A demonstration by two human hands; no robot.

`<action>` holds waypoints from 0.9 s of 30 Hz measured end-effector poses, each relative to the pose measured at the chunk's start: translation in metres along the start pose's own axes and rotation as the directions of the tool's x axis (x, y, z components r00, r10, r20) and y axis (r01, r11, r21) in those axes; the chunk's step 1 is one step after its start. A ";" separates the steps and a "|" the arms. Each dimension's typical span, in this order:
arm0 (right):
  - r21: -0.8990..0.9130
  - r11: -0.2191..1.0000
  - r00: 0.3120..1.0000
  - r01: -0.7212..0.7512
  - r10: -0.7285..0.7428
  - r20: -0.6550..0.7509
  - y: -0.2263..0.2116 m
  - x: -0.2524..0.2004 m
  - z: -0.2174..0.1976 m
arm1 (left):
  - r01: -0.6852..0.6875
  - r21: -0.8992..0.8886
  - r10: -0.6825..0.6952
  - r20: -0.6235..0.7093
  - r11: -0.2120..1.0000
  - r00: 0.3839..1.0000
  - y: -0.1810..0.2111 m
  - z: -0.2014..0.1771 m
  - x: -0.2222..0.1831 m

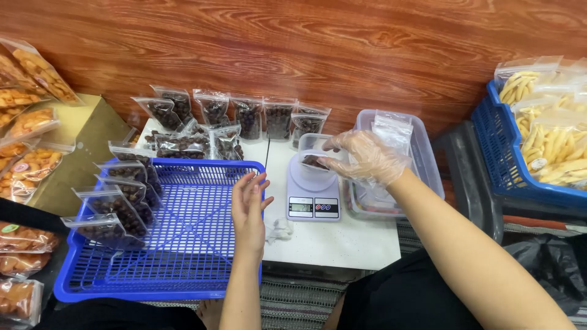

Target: Weighing small bags of food on a digital scale, wiping them with a cloth, and organizing them into a blue plastic basket.

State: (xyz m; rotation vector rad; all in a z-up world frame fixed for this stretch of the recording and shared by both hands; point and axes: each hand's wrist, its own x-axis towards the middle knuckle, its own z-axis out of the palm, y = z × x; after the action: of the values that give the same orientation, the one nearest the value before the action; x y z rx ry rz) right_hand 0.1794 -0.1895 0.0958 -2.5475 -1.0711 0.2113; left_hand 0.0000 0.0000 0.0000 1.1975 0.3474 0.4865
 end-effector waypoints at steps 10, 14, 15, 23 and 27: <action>-0.236 0.955 0.978 0.180 -0.148 0.147 0.020 0.016 0.052 | 0.013 0.031 -0.012 -0.053 0.999 0.999 -0.028 -0.001 0.005; -0.488 0.858 0.973 0.163 -0.222 -0.065 -0.002 0.014 0.017 | -0.076 0.006 0.076 -0.111 0.997 0.991 -0.029 -0.001 0.007; -0.572 0.812 0.960 0.115 -0.239 -0.147 -0.007 0.014 0.003 | -0.111 -0.009 0.108 -0.148 0.994 0.983 -0.024 0.001 0.007; -0.289 0.905 0.811 0.312 -0.412 -0.415 -0.094 0.024 0.015 | -0.061 0.012 0.060 -0.443 0.998 0.895 0.019 -0.010 0.001; -0.107 0.914 0.844 0.392 -0.404 -0.352 -0.104 0.082 0.095 | -0.157 0.281 0.301 -0.603 0.947 0.739 -0.006 -0.009 0.002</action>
State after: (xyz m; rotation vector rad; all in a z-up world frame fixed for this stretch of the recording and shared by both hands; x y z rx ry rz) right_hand 0.1425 -0.0375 0.0494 -2.1940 -1.4133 -0.3835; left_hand -0.0016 0.0070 -0.0092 1.2622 0.8652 1.1131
